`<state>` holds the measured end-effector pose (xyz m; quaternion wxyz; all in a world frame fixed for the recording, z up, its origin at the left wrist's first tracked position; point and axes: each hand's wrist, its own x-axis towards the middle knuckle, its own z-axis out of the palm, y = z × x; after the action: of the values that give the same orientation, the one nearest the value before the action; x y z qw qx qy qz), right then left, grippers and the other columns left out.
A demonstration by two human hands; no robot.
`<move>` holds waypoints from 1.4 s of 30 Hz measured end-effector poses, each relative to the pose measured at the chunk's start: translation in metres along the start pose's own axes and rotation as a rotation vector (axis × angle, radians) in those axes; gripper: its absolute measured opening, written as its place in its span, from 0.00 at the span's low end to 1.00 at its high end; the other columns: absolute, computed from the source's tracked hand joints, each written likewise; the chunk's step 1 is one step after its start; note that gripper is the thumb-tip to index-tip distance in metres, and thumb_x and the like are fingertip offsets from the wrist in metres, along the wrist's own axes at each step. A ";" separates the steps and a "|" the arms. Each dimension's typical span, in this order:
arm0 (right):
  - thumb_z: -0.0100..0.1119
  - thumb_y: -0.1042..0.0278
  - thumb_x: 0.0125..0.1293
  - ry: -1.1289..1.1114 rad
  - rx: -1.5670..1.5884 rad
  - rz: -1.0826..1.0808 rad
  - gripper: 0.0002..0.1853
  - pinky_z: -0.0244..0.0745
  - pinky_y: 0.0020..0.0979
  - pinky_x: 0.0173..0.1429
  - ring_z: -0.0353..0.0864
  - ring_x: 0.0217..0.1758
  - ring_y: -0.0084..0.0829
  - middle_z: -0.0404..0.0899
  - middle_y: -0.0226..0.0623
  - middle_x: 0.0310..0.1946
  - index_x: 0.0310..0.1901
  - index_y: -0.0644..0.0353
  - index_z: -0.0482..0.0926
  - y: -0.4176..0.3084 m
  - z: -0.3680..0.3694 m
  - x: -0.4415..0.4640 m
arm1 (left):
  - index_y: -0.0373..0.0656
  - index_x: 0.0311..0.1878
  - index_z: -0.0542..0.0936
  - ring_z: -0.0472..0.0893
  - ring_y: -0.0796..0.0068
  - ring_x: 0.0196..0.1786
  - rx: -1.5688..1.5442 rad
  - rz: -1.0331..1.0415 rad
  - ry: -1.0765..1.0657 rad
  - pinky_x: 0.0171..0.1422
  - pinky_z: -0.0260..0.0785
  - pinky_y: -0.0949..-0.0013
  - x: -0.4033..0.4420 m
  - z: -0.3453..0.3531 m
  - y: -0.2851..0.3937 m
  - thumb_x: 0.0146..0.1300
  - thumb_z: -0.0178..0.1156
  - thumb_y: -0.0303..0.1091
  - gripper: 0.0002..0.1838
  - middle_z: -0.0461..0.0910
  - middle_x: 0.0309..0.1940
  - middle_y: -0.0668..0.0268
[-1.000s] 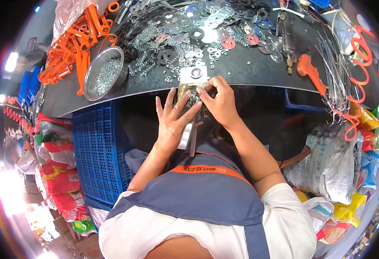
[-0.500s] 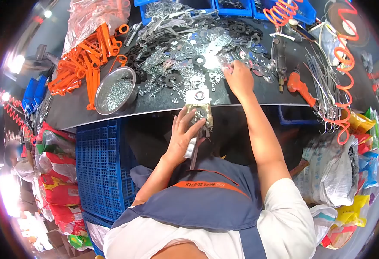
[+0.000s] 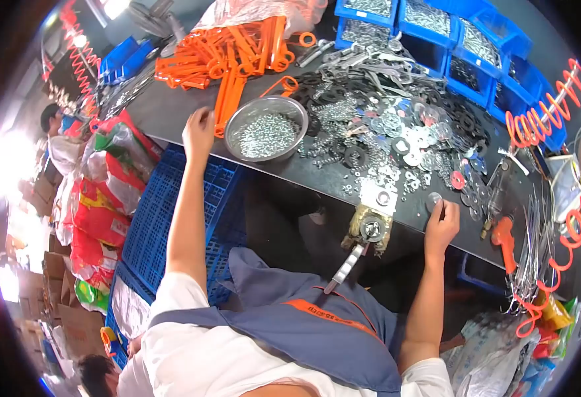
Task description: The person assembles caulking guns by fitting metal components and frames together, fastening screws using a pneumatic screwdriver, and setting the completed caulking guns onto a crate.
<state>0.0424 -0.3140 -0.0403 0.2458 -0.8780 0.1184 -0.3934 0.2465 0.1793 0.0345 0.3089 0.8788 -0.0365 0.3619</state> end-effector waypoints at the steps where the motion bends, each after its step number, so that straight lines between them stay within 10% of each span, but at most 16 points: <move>1: 0.53 0.70 0.66 0.005 -0.032 -0.041 0.07 0.69 0.38 0.40 0.74 0.35 0.45 0.74 0.44 0.32 0.36 0.66 0.75 -0.009 0.001 0.000 | 0.36 0.40 0.81 0.80 0.54 0.44 0.174 -0.015 -0.063 0.49 0.72 0.61 0.023 0.018 -0.029 0.61 0.60 0.43 0.16 0.82 0.38 0.53; 6: 0.54 0.73 0.65 0.051 -0.043 -0.085 0.06 0.68 0.39 0.37 0.73 0.32 0.45 0.71 0.43 0.29 0.32 0.66 0.73 -0.005 0.006 -0.001 | 0.38 0.33 0.83 0.83 0.57 0.39 0.091 -0.560 -0.554 0.45 0.73 0.57 0.080 0.060 -0.049 0.57 0.61 0.47 0.18 0.83 0.31 0.52; 11: 0.54 0.74 0.65 0.047 0.005 -0.060 0.05 0.67 0.37 0.36 0.72 0.30 0.43 0.70 0.43 0.28 0.32 0.67 0.73 -0.011 0.001 -0.001 | 0.38 0.29 0.83 0.82 0.48 0.35 0.317 -0.142 -0.397 0.42 0.73 0.56 0.092 0.057 -0.080 0.56 0.60 0.45 0.17 0.82 0.30 0.49; 16: 0.53 0.72 0.67 0.141 0.140 -0.020 0.07 0.64 0.31 0.33 0.72 0.28 0.32 0.71 0.36 0.27 0.31 0.65 0.73 -0.009 0.001 0.000 | 0.34 0.37 0.78 0.81 0.48 0.32 0.114 -0.174 -0.036 0.39 0.76 0.55 0.063 -0.033 0.014 0.65 0.53 0.51 0.24 0.80 0.24 0.50; 18: 0.53 0.69 0.69 0.179 1.054 0.680 0.09 0.62 0.23 0.32 0.69 0.29 0.19 0.73 0.26 0.28 0.32 0.62 0.75 -0.033 -0.004 0.009 | 0.38 0.43 0.75 0.79 0.62 0.28 -0.525 -0.534 -0.350 0.30 0.75 0.61 0.032 -0.062 0.089 0.68 0.47 0.55 0.26 0.75 0.23 0.61; 19: 0.52 0.68 0.69 0.043 1.068 0.517 0.09 0.61 0.21 0.33 0.68 0.30 0.16 0.75 0.26 0.33 0.33 0.62 0.76 -0.057 -0.009 0.012 | 0.40 0.47 0.73 0.77 0.69 0.26 -0.848 -0.708 -0.509 0.26 0.74 0.64 0.013 -0.064 0.112 0.70 0.44 0.57 0.27 0.72 0.22 0.66; 22: 0.51 0.70 0.69 -0.273 1.367 0.152 0.08 0.71 0.22 0.40 0.75 0.37 0.19 0.75 0.38 0.53 0.37 0.65 0.78 -0.151 -0.012 0.015 | 0.43 0.50 0.73 0.73 0.76 0.25 -0.842 -0.658 -1.201 0.25 0.69 0.71 -0.042 -0.038 0.144 0.69 0.42 0.61 0.28 0.70 0.25 0.68; 24: 0.50 0.71 0.70 -0.364 1.787 0.378 0.08 0.72 0.23 0.41 0.76 0.37 0.22 0.77 0.36 0.43 0.38 0.66 0.77 -0.194 -0.010 0.014 | 0.44 0.58 0.67 0.68 0.84 0.23 -0.903 -0.114 -1.079 0.24 0.65 0.76 -0.090 -0.027 0.195 0.70 0.46 0.57 0.26 0.68 0.28 0.70; 25: 0.51 0.70 0.70 -0.225 1.797 0.401 0.08 0.70 0.22 0.36 0.72 0.32 0.19 0.76 0.32 0.34 0.38 0.66 0.76 -0.204 -0.006 0.017 | 0.42 0.64 0.62 0.70 0.81 0.29 -1.096 -0.448 -1.390 0.32 0.69 0.74 -0.096 -0.031 0.208 0.68 0.53 0.53 0.31 0.70 0.34 0.68; 27: 0.50 0.67 0.72 -0.100 1.970 0.313 0.09 0.65 0.22 0.30 0.70 0.27 0.17 0.73 0.26 0.26 0.41 0.63 0.76 -0.212 -0.026 0.028 | 0.38 0.67 0.59 0.73 0.75 0.38 -1.017 0.233 -1.012 0.44 0.71 0.71 -0.115 -0.014 0.218 0.64 0.59 0.52 0.37 0.72 0.40 0.63; 29: 0.51 0.67 0.71 -0.010 1.807 0.266 0.07 0.63 0.21 0.26 0.69 0.26 0.16 0.73 0.26 0.26 0.39 0.61 0.75 -0.209 -0.025 0.025 | 0.37 0.68 0.57 0.75 0.67 0.54 -0.765 0.459 -0.963 0.55 0.69 0.63 -0.121 -0.024 0.236 0.56 0.67 0.38 0.41 0.71 0.54 0.53; 32: 0.55 0.73 0.67 -0.086 1.207 -0.084 0.05 0.69 0.25 0.38 0.73 0.34 0.21 0.76 0.34 0.36 0.40 0.64 0.78 -0.217 -0.035 0.018 | 0.36 0.62 0.65 0.77 0.63 0.54 -0.716 0.294 -1.270 0.55 0.70 0.64 -0.127 -0.022 0.240 0.55 0.63 0.24 0.31 0.74 0.53 0.51; 35: 0.58 0.76 0.62 -0.016 1.074 -0.377 0.05 0.68 0.31 0.53 0.72 0.48 0.28 0.75 0.43 0.46 0.37 0.68 0.81 -0.209 -0.054 0.018 | 0.40 0.62 0.66 0.78 0.72 0.52 -0.923 0.297 -1.083 0.47 0.73 0.69 -0.134 -0.016 0.236 0.57 0.60 0.19 0.29 0.77 0.49 0.61; 36: 0.62 0.77 0.59 0.033 1.132 -0.237 0.04 0.69 0.30 0.49 0.74 0.48 0.29 0.75 0.40 0.47 0.36 0.62 0.84 -0.197 -0.064 0.014 | 0.41 0.63 0.65 0.77 0.74 0.52 -1.069 -0.073 -1.206 0.50 0.74 0.68 -0.133 -0.017 0.237 0.57 0.60 0.18 0.29 0.75 0.52 0.63; 39: 0.60 0.75 0.63 0.087 1.488 0.319 0.05 0.55 0.17 0.24 0.61 0.23 0.11 0.71 0.27 0.30 0.36 0.67 0.83 -0.159 -0.079 0.000 | 0.36 0.63 0.64 0.72 0.66 0.62 -1.345 -0.069 -1.107 0.65 0.67 0.63 -0.143 -0.001 0.223 0.52 0.65 0.16 0.34 0.72 0.57 0.60; 42: 0.59 0.74 0.65 0.025 1.476 0.450 0.06 0.54 0.17 0.21 0.60 0.20 0.11 0.70 0.25 0.24 0.37 0.68 0.81 -0.139 -0.076 -0.017 | 0.37 0.63 0.65 0.73 0.66 0.61 -1.278 -0.017 -1.094 0.65 0.67 0.62 -0.157 0.017 0.221 0.52 0.65 0.16 0.33 0.72 0.56 0.59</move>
<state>-0.0235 -0.2144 0.0653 0.8403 -0.4369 0.0038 -0.3210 0.0779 -0.0343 0.0358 0.6885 0.5867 -0.3723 -0.2079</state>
